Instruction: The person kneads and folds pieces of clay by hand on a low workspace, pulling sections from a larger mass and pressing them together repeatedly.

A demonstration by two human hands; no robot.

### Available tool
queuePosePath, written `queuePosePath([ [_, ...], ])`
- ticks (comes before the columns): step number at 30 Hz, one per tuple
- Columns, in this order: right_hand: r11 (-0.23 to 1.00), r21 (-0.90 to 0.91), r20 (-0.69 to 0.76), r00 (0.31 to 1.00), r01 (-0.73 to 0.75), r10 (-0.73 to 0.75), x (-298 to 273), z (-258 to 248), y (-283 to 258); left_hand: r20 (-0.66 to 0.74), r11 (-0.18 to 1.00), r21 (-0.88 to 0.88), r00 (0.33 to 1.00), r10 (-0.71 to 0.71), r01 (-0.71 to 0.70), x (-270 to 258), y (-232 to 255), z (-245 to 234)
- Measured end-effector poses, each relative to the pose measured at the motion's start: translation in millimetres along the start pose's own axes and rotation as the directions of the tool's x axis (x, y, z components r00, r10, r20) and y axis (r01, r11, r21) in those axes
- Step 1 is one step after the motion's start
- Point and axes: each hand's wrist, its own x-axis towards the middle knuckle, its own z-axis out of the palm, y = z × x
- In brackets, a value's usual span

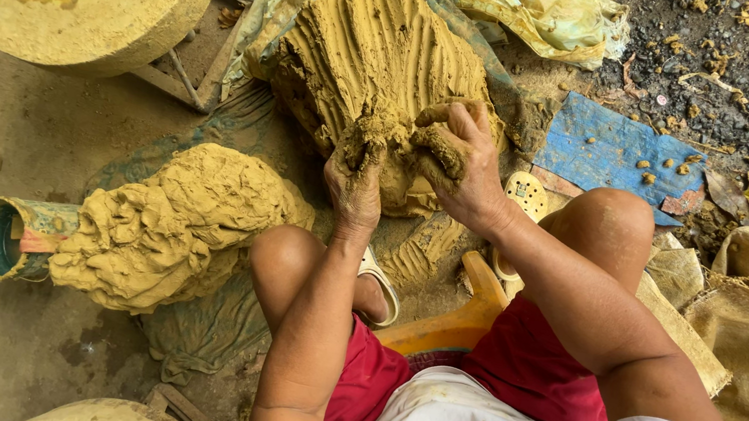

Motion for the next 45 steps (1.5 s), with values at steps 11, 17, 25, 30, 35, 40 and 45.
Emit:
queuePosePath([
  [11, 0.999, 0.024, -0.081, 0.996, -0.033, 0.035, 0, -14, 3, -0.122, 0.972, -0.211, 0.984, -0.133, 0.105, 9, -41, -19],
  [17, 0.924, 0.259, 0.081, 0.960, -0.280, 0.268, 2, -19, 3, -0.168, 0.938, -0.286, 0.953, -0.251, 0.197, 22, -67, -46],
  [25, 0.947, 0.291, -0.141, 0.974, -0.133, 0.180, -5, 9, 16, 0.006, 0.841, -0.220, 0.863, -0.505, 0.494, 9, -67, -21],
  [30, 0.975, -0.131, -0.184, 0.962, 0.182, -0.204, -9, 38, 24, 0.003, 0.782, -0.231, 0.804, -0.594, 0.578, 9, -54, -12],
  [35, 0.893, -0.250, -0.063, 0.914, 0.374, -0.401, -15, 37, 19, -0.050, 0.813, -0.237, 0.829, -0.557, 0.532, 14, -43, -25],
  [40, 0.911, -0.231, -0.025, 0.934, 0.343, -0.358, -15, 36, 4, -0.010, 0.711, -0.518, 0.828, -0.561, 0.475, 18, -30, -27],
  [45, 0.994, 0.100, -0.028, 0.999, 0.043, -0.041, -9, 39, -2, 0.024, 0.623, -0.648, 0.830, -0.557, 0.437, 25, -12, -18],
])
